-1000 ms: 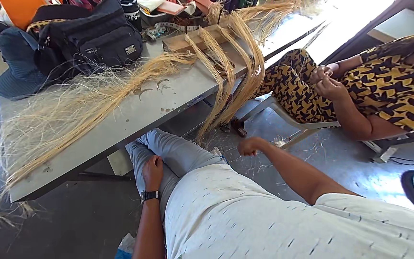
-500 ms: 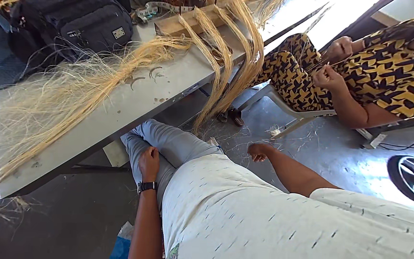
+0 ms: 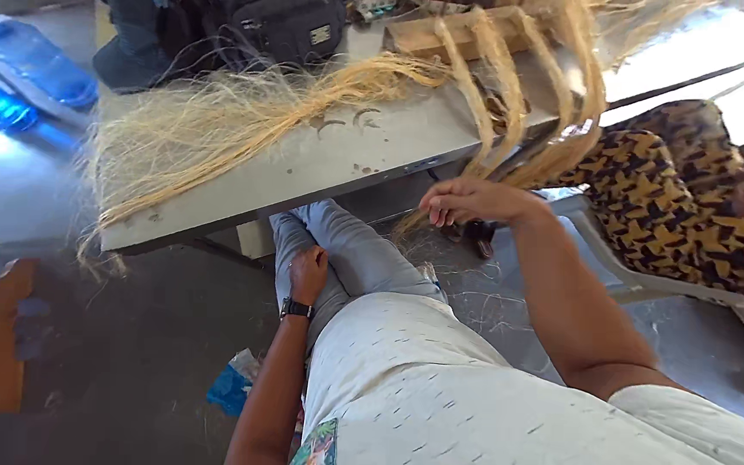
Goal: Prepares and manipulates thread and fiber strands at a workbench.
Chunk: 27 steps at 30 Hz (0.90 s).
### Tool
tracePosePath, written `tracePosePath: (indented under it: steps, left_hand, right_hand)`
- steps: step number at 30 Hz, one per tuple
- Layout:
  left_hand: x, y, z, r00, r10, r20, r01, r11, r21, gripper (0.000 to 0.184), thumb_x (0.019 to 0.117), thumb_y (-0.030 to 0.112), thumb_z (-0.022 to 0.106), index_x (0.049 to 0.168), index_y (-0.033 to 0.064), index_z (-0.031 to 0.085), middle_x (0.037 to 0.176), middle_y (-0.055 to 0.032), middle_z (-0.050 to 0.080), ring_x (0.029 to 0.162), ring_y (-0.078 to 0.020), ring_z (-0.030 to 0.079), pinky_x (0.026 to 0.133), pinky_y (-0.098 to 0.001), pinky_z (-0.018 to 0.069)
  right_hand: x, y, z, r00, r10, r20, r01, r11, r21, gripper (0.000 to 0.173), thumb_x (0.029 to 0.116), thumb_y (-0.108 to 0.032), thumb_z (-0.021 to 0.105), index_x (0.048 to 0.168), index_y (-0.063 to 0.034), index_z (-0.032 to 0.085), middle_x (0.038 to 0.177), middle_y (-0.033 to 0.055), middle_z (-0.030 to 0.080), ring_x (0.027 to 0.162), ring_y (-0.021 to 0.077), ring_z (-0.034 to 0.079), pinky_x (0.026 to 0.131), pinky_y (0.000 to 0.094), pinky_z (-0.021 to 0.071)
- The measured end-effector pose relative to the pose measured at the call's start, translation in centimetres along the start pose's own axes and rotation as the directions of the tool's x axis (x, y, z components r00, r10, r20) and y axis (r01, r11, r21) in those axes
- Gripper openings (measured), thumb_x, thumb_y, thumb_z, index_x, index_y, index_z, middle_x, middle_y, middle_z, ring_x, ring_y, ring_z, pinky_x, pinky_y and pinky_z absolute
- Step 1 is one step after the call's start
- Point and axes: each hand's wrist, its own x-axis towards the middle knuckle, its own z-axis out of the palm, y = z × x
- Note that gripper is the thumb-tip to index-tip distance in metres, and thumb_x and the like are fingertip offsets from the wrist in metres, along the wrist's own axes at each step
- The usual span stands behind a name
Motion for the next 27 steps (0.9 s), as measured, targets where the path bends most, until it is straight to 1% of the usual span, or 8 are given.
tracePosePath:
  steps: [2, 4, 8, 12, 15, 22, 24, 27]
  left_hand:
    - [0.0, -0.3, 0.1, 1.000, -0.019, 0.013, 0.019, 1.000, 0.000, 0.036, 0.1060, 0.031, 0.046, 0.115, 0.0085, 0.073, 0.111, -0.0111, 0.074, 0.113, -0.0255, 0.068, 0.104, -0.0466, 0.0502]
    - [0.0, -0.4, 0.2, 1.000, -0.006, 0.019, 0.006, 1.000, -0.005, 0.034, 0.1057, 0.027, 0.046, 0.118, 0.0088, 0.073, 0.113, -0.0110, 0.074, 0.114, -0.0260, 0.067, 0.105, -0.0468, 0.0498]
    - [-0.2, -0.4, -0.1, 1.000, 0.013, 0.014, -0.012, 1.000, -0.023, 0.034, 0.1026, 0.019, 0.045, 0.120, 0.0107, 0.073, 0.116, -0.0098, 0.073, 0.116, -0.0265, 0.066, 0.105, -0.0466, 0.0491]
    - [-0.4, -0.1, -0.2, 1.000, 0.005, 0.008, -0.005, 0.999, -0.031, 0.033, 0.1021, 0.018, 0.045, 0.118, 0.0100, 0.073, 0.114, -0.0092, 0.074, 0.115, -0.0257, 0.066, 0.104, -0.0457, 0.0491]
    - [-0.4, 0.1, -0.2, 1.000, 0.006, 0.002, -0.006, 1.000, -0.016, 0.033, 0.1019, 0.018, 0.046, 0.118, 0.0097, 0.074, 0.113, -0.0098, 0.074, 0.114, -0.0261, 0.067, 0.104, -0.0458, 0.0499]
    - [-1.2, -0.2, -0.4, 0.995, 0.001, -0.098, 0.003, 0.999, 0.038, 0.032, 0.1006, 0.017, 0.046, 0.114, 0.0095, 0.075, 0.107, -0.0092, 0.075, 0.108, -0.0274, 0.068, 0.101, -0.0479, 0.0507]
    - [-1.7, -0.4, -0.5, 0.990, -0.016, -0.140, 0.024, 0.998, 0.052, 0.032, 0.1003, 0.017, 0.047, 0.113, 0.0096, 0.075, 0.106, -0.0089, 0.075, 0.108, -0.0276, 0.069, 0.100, -0.0489, 0.0513]
    - [-2.4, -0.7, -0.6, 0.982, -0.026, -0.186, 0.033, 0.999, 0.036, 0.031, 0.1002, 0.016, 0.047, 0.112, 0.0090, 0.076, 0.105, -0.0095, 0.075, 0.106, -0.0281, 0.069, 0.100, -0.0498, 0.0513]
  right_hand:
    - [1.9, -3.5, -0.5, 0.965, -0.250, -0.084, 0.249, 0.968, -0.021, 0.029, 0.1057, -0.016, 0.047, 0.121, 0.0001, 0.066, 0.096, 0.0091, 0.073, 0.082, 0.0187, 0.071, 0.079, 0.0386, 0.0627]
    - [4.4, -5.9, -1.0, 0.883, -0.383, -0.271, 0.354, 0.923, -0.149, 0.027, 0.1058, -0.017, 0.051, 0.121, -0.0001, 0.066, 0.104, 0.0094, 0.072, 0.086, 0.0167, 0.071, 0.081, 0.0375, 0.0626]
    - [9.5, -7.8, -1.4, 0.740, -0.452, -0.499, 0.234, 0.868, -0.439, 0.032, 0.1038, -0.021, 0.056, 0.130, -0.0057, 0.065, 0.133, 0.0148, 0.064, 0.116, 0.0220, 0.064, 0.096, 0.0411, 0.0543]
    - [14.3, -5.2, 0.9, 0.760, -0.437, -0.481, 0.100, 0.810, -0.578, 0.048, 0.1022, -0.033, 0.059, 0.144, -0.0081, 0.059, 0.151, 0.0214, 0.049, 0.141, 0.0350, 0.047, 0.116, 0.0538, 0.0398]
    - [15.8, -3.4, 2.4, 0.771, -0.426, -0.474, -0.014, 0.732, -0.682, 0.051, 0.1015, -0.046, 0.054, 0.141, -0.0155, 0.062, 0.153, 0.0188, 0.050, 0.142, 0.0379, 0.046, 0.117, 0.0605, 0.0321]
    - [15.5, -2.8, 2.5, 0.709, -0.485, -0.511, 0.033, 0.747, -0.664, 0.037, 0.1017, -0.036, 0.054, 0.123, -0.0134, 0.073, 0.140, 0.0139, 0.062, 0.135, 0.0312, 0.055, 0.117, 0.0537, 0.0359]
    - [15.4, -2.8, 2.7, 0.663, -0.506, -0.552, 0.071, 0.776, -0.627, 0.031, 0.1010, -0.031, 0.055, 0.118, -0.0128, 0.075, 0.138, 0.0138, 0.064, 0.131, 0.0307, 0.057, 0.113, 0.0537, 0.0398]
    - [14.8, -3.3, 2.3, 0.498, -0.533, -0.684, 0.193, 0.837, -0.512, 0.025, 0.0999, -0.016, 0.054, 0.109, -0.0067, 0.075, 0.125, 0.0142, 0.067, 0.118, 0.0266, 0.063, 0.097, 0.0474, 0.0518]
